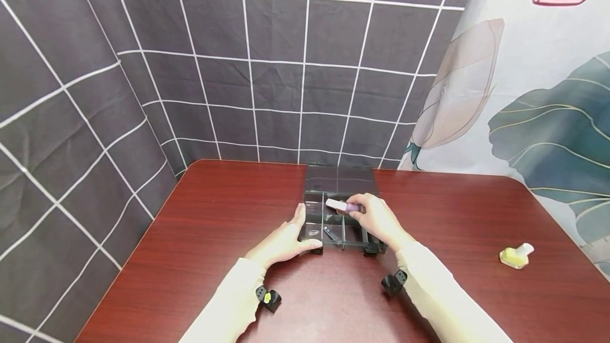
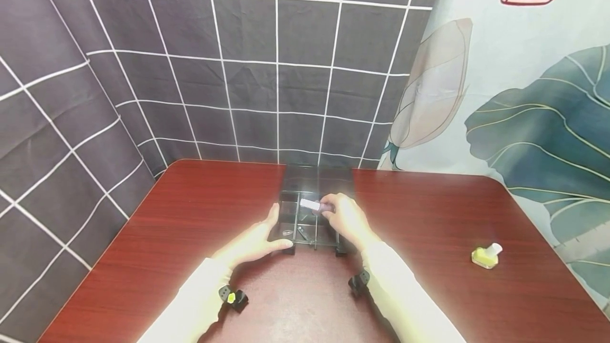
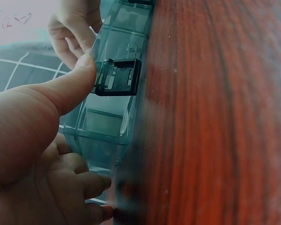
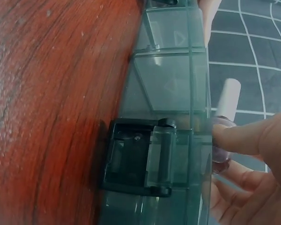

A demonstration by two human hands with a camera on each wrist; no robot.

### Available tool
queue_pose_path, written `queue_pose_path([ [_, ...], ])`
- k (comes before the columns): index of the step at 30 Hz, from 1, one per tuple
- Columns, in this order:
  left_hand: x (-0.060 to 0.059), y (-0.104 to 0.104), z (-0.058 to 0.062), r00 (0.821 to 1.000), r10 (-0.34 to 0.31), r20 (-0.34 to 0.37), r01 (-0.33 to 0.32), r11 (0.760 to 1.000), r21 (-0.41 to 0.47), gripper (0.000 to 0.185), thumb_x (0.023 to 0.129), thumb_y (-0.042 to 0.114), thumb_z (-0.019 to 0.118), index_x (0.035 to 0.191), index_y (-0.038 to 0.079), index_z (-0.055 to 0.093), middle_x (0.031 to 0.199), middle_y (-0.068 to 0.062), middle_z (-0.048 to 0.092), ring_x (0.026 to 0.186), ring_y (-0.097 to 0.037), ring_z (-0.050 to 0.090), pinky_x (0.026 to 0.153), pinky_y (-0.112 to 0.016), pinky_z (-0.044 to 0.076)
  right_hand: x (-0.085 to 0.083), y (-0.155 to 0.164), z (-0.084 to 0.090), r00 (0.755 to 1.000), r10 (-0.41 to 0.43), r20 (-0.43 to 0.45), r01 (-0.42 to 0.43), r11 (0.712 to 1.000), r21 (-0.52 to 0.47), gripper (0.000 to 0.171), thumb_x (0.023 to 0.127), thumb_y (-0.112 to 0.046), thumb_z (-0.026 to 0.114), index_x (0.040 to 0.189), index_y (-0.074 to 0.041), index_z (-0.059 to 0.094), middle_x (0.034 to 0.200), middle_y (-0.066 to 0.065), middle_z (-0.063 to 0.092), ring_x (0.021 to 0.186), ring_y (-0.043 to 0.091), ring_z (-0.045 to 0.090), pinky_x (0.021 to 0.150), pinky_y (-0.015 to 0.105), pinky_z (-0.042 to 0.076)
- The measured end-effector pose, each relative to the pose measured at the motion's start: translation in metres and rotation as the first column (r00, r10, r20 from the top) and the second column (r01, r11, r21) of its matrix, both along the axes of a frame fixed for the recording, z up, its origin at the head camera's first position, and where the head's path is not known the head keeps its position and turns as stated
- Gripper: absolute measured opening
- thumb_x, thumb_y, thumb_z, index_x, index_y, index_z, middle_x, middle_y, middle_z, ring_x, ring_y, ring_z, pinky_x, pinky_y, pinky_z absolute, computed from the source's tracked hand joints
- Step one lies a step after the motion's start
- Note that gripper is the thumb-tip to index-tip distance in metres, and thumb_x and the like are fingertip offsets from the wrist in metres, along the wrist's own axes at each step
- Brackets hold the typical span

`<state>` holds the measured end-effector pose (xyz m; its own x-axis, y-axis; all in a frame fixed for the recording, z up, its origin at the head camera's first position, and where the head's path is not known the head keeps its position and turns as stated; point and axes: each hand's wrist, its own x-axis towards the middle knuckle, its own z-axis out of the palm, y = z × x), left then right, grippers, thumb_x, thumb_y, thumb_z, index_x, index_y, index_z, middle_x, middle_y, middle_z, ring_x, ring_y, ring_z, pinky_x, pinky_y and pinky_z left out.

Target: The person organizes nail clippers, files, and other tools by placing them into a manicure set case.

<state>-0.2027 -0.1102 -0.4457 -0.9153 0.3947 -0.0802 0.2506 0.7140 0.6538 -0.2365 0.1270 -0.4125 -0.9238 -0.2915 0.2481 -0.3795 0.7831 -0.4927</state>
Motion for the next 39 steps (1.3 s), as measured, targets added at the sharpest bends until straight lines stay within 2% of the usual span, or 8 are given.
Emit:
queue_pose_path([
  [6, 0.001, 0.002, 0.001, 1.0, -0.009, -0.004, 0.009, 1.0, 0.011, 0.099, 0.084, 0.051, 0.061, 0.149, 0.004, 0.005, 0.155, -0.012, 0.004, 0.131, -0.043, 0.026, 0.106, -0.049, 0.025, 0.001, -0.001, 0.0, 1.0, 0.0, -0.006, 0.0, 0.992, 0.124, 0.021, 0.079, -0.004, 0.07, 0.099, -0.011, 0.071, 0.088, 0.005, 0.064, 0.078, 0.02, 0.06, 0.067, 0.04, 0.049],
  [14, 0.001, 0.003, 0.002, 1.0, -0.019, -0.001, 0.019, 1.0, 0.012, 0.099, 0.084, 0.051, 0.061, 0.149, 0.004, 0.003, 0.155, -0.012, 0.002, 0.132, -0.041, 0.025, 0.108, -0.048, 0.023, 0.002, 0.0, 0.001, 1.0, 0.009, 0.023, -0.012, 0.991, 0.131, 0.019, 0.081, -0.006, 0.069, 0.098, -0.014, 0.072, 0.097, 0.006, 0.069, 0.091, 0.025, 0.064, 0.074, 0.045, 0.05],
  [18, 0.001, 0.003, 0.002, 1.0, -0.021, 0.0, 0.021, 1.0, 0.006, 0.099, 0.085, 0.052, 0.06, 0.149, 0.004, 0.003, 0.155, -0.012, 0.002, 0.132, -0.041, 0.025, 0.107, -0.049, 0.024, 0.002, 0.0, 0.001, 0.999, 0.005, 0.04, -0.01, 0.991, 0.132, 0.014, 0.083, -0.007, 0.069, 0.095, -0.013, 0.072, 0.094, 0.006, 0.069, 0.092, 0.026, 0.064, 0.074, 0.045, 0.05],
  [21, 0.001, 0.003, 0.001, 1.0, -0.019, 0.001, 0.019, 1.0, 0.006, 0.099, 0.085, 0.052, 0.06, 0.149, 0.004, 0.004, 0.155, -0.012, 0.002, 0.132, -0.041, 0.025, 0.107, -0.049, 0.023, 0.003, 0.001, 0.002, 0.998, 0.011, 0.055, -0.017, 0.994, 0.106, 0.014, 0.083, -0.005, 0.068, 0.094, -0.012, 0.071, 0.092, 0.005, 0.068, 0.087, 0.024, 0.063, 0.073, 0.042, 0.05],
  [27, 0.001, 0.002, 0.0, 1.0, -0.023, -0.007, 0.023, 1.0, 0.007, 0.099, 0.085, 0.051, 0.061, 0.149, 0.003, 0.003, 0.155, -0.012, 0.002, 0.133, -0.037, 0.026, 0.108, -0.047, 0.022, 0.008, 0.009, 0.001, 0.999, 0.037, -0.011, -0.037, 0.999, 0.007, 0.014, 0.081, 0.001, 0.068, 0.093, -0.005, 0.07, 0.086, 0.007, 0.065, 0.074, 0.019, 0.059, 0.065, 0.035, 0.049],
  [32, 0.001, 0.001, -0.001, 0.999, -0.034, -0.024, 0.035, 0.999, 0.008, 0.099, 0.084, 0.051, 0.061, 0.149, 0.002, 0.003, 0.154, -0.013, 0.002, 0.134, -0.031, 0.026, 0.11, -0.045, 0.019, 0.014, 0.017, 0.003, 0.999, -0.002, -0.043, 0.0, 0.998, -0.056, 0.014, 0.081, 0.0, 0.068, 0.094, -0.004, 0.069, 0.09, 0.008, 0.066, 0.077, 0.022, 0.06, 0.067, 0.038, 0.049],
  [39, 0.001, -0.001, 0.0, 0.999, -0.035, -0.037, 0.035, 0.999, 0.011, 0.099, 0.085, 0.051, 0.061, 0.149, 0.002, 0.004, 0.155, -0.013, 0.003, 0.132, -0.033, 0.029, 0.11, -0.045, 0.02, 0.022, 0.029, 0.005, 0.995, -0.051, -0.082, 0.043, 0.995, -0.092, 0.016, 0.08, 0.001, 0.069, 0.095, -0.002, 0.068, 0.09, 0.008, 0.066, 0.08, 0.025, 0.061, 0.072, 0.041, 0.05],
])
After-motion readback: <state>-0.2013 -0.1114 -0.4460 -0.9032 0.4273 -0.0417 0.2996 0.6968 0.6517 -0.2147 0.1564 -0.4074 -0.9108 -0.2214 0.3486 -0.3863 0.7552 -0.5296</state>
